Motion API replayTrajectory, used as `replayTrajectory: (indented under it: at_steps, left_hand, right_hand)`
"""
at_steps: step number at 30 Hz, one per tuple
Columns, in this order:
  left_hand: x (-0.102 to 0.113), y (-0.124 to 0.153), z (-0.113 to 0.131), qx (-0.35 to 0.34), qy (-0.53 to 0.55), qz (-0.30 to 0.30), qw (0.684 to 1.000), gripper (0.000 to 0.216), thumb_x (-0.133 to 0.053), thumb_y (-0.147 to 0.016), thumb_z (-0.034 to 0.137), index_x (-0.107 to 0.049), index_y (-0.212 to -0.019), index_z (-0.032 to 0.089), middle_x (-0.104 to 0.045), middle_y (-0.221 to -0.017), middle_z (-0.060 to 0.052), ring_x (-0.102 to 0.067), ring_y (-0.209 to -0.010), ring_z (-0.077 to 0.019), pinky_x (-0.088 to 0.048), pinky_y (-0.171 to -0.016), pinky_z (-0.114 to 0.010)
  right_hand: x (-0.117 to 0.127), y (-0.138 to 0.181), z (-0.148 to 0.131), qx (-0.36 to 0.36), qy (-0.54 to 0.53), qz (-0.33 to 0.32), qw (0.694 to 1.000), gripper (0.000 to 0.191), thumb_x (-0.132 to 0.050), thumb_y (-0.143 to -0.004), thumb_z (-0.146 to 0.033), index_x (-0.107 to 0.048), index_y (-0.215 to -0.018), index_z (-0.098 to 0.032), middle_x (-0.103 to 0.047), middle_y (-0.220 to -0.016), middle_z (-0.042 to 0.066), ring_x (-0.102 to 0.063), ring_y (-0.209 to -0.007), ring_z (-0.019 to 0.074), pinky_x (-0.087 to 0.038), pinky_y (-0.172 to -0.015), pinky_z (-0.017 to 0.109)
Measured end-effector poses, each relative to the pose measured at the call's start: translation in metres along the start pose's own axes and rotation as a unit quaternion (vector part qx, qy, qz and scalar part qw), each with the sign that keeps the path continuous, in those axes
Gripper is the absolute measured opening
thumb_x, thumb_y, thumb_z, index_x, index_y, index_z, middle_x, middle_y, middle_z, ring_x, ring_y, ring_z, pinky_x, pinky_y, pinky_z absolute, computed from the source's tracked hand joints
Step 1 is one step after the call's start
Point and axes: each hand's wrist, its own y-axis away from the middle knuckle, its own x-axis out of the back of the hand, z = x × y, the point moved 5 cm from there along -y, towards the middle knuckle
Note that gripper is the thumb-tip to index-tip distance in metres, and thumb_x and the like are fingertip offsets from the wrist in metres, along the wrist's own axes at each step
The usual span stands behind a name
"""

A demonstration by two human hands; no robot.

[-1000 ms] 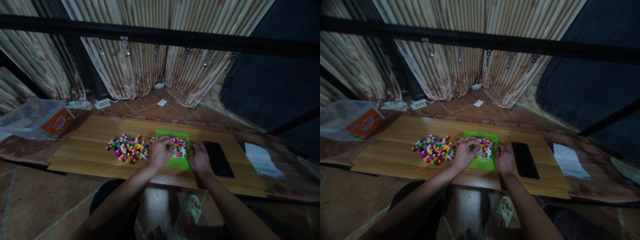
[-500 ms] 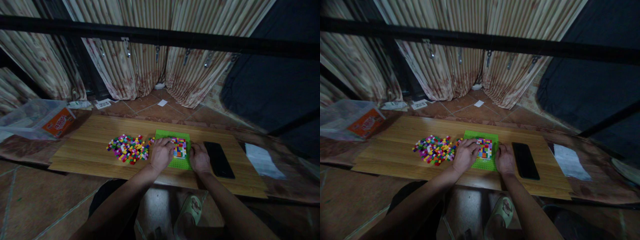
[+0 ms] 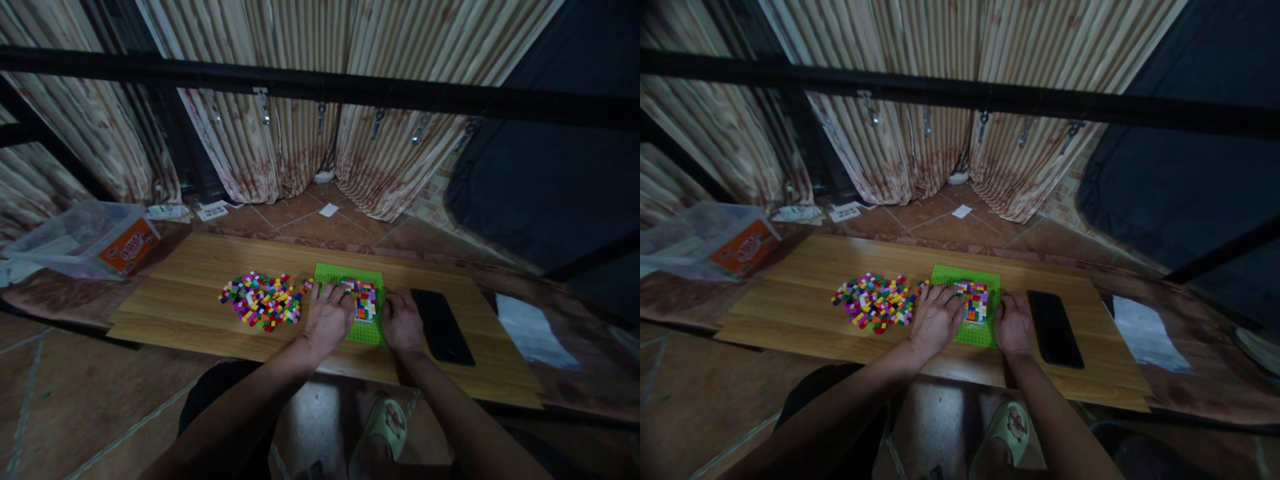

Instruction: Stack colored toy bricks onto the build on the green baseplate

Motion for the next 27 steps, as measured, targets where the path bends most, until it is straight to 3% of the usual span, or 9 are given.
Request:
replayTrajectory:
  at_steps: [5,9,14,18,27]
  left_hand:
    - [0.005,0.002,-0.013,0.048,0.055,0.004,0.997,0.024,-0.048,-0.093,0.03,-0.068,-0.106,0.025,-0.063,-0.125,-0.004,-0.054,-0.111,-0.0241,-0.037,-0.102,-0.048]
    - [0.006,-0.006,-0.052,0.128,0.058,0.015,0.99,0.029,-0.045,-0.091,0.02,-0.067,-0.111,0.021,-0.066,-0.119,-0.006,-0.056,-0.107,-0.0209,-0.041,-0.098,-0.038]
    - [-0.003,-0.017,-0.102,0.219,-0.009,-0.069,0.973,0.032,-0.052,-0.083,0.017,-0.069,-0.11,0.019,-0.068,-0.11,-0.009,-0.057,-0.104,-0.0241,-0.043,-0.093,-0.037]
    - [-0.009,-0.02,-0.106,0.204,-0.027,-0.122,0.971,0.028,-0.053,-0.082,0.02,-0.071,-0.103,0.024,-0.069,-0.109,-0.007,-0.057,-0.107,-0.0264,-0.042,-0.093,-0.04]
    - [-0.012,-0.02,-0.103,0.199,-0.033,-0.135,0.97,0.026,-0.051,-0.083,0.02,-0.073,-0.095,0.024,-0.069,-0.112,-0.007,-0.056,-0.11,-0.0263,-0.042,-0.092,-0.039]
  right_hand:
    - [0.0,0.0,0.001,-0.001,0.0,-0.003,1.0,0.025,-0.041,-0.086,-0.022,-0.064,-0.094,-0.016,-0.063,-0.103,0.013,-0.057,-0.099,0.0247,-0.048,-0.093,0.039]
    - [0.0,0.0,0.001,0.001,0.004,-0.003,1.0,0.025,-0.04,-0.086,-0.023,-0.063,-0.093,-0.016,-0.063,-0.102,0.013,-0.057,-0.099,0.0252,-0.048,-0.093,0.039]
    - [0.0,0.0,0.001,0.005,0.002,-0.002,1.0,0.025,-0.04,-0.086,-0.023,-0.063,-0.092,-0.017,-0.063,-0.102,0.013,-0.057,-0.099,0.0252,-0.048,-0.093,0.039]
    - [-0.001,0.0,0.002,-0.001,0.005,-0.007,1.0,0.026,-0.04,-0.087,-0.023,-0.064,-0.094,-0.016,-0.063,-0.102,0.014,-0.057,-0.101,0.026,-0.047,-0.095,0.04]
    - [-0.001,0.0,0.003,-0.003,0.005,-0.007,1.0,0.025,-0.04,-0.086,-0.023,-0.063,-0.093,-0.017,-0.063,-0.102,0.013,-0.056,-0.099,0.0253,-0.047,-0.092,0.039]
